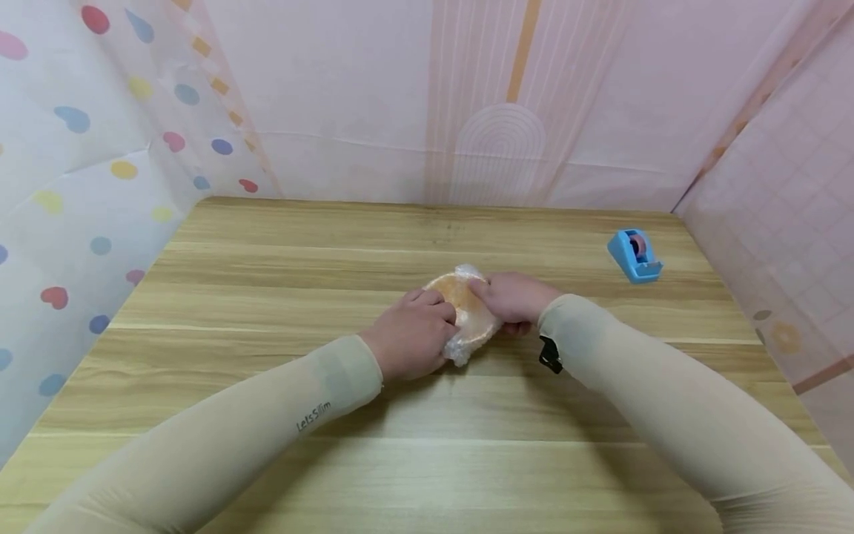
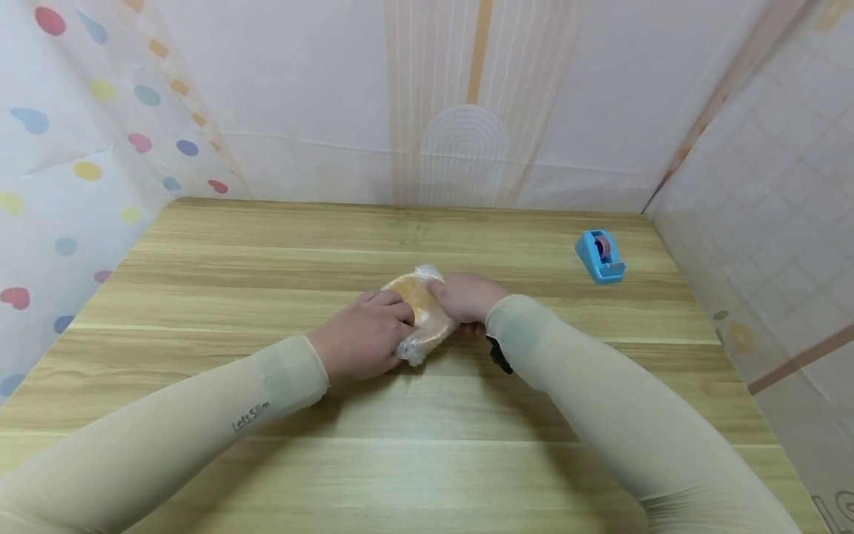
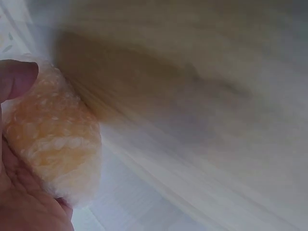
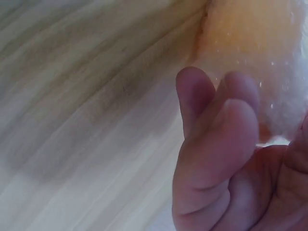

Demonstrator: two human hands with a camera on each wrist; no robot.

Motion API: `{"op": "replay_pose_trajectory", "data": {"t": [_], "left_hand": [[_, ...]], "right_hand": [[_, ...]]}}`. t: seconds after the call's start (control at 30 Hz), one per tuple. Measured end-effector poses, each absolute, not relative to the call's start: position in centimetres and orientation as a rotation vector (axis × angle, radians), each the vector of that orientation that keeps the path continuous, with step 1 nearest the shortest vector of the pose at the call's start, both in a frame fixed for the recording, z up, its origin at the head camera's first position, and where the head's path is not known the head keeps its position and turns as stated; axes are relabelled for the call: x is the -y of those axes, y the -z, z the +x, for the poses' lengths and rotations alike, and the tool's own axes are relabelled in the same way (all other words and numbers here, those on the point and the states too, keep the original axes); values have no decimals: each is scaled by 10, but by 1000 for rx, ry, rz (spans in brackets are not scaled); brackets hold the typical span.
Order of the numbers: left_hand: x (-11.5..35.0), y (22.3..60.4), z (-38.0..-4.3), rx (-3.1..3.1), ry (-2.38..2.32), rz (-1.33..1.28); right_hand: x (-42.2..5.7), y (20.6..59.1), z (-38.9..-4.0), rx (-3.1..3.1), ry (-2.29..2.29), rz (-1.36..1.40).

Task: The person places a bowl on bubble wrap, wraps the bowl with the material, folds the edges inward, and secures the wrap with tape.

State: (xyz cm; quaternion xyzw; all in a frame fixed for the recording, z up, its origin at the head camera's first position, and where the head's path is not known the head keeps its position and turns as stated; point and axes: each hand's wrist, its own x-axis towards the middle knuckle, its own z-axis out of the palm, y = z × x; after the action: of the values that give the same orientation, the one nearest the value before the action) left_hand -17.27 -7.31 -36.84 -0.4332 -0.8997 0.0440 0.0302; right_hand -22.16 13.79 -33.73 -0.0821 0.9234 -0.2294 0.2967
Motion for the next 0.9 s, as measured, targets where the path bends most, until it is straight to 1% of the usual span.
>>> {"op": "replay_pose_trajectory", "data": {"t": [0.3, 0.5, 0.9], "left_hand": [[71, 367, -176, 2787, -167, -1351], [72, 368, -177, 2780, -175, -1353], [74, 367, -177, 2795, -169, -1346]], "right_hand": [[-158, 325, -223, -2550, 652, -145], [-179, 317, -230, -2661, 498, -146], [-219, 326, -247, -2911, 429, -99]]}}
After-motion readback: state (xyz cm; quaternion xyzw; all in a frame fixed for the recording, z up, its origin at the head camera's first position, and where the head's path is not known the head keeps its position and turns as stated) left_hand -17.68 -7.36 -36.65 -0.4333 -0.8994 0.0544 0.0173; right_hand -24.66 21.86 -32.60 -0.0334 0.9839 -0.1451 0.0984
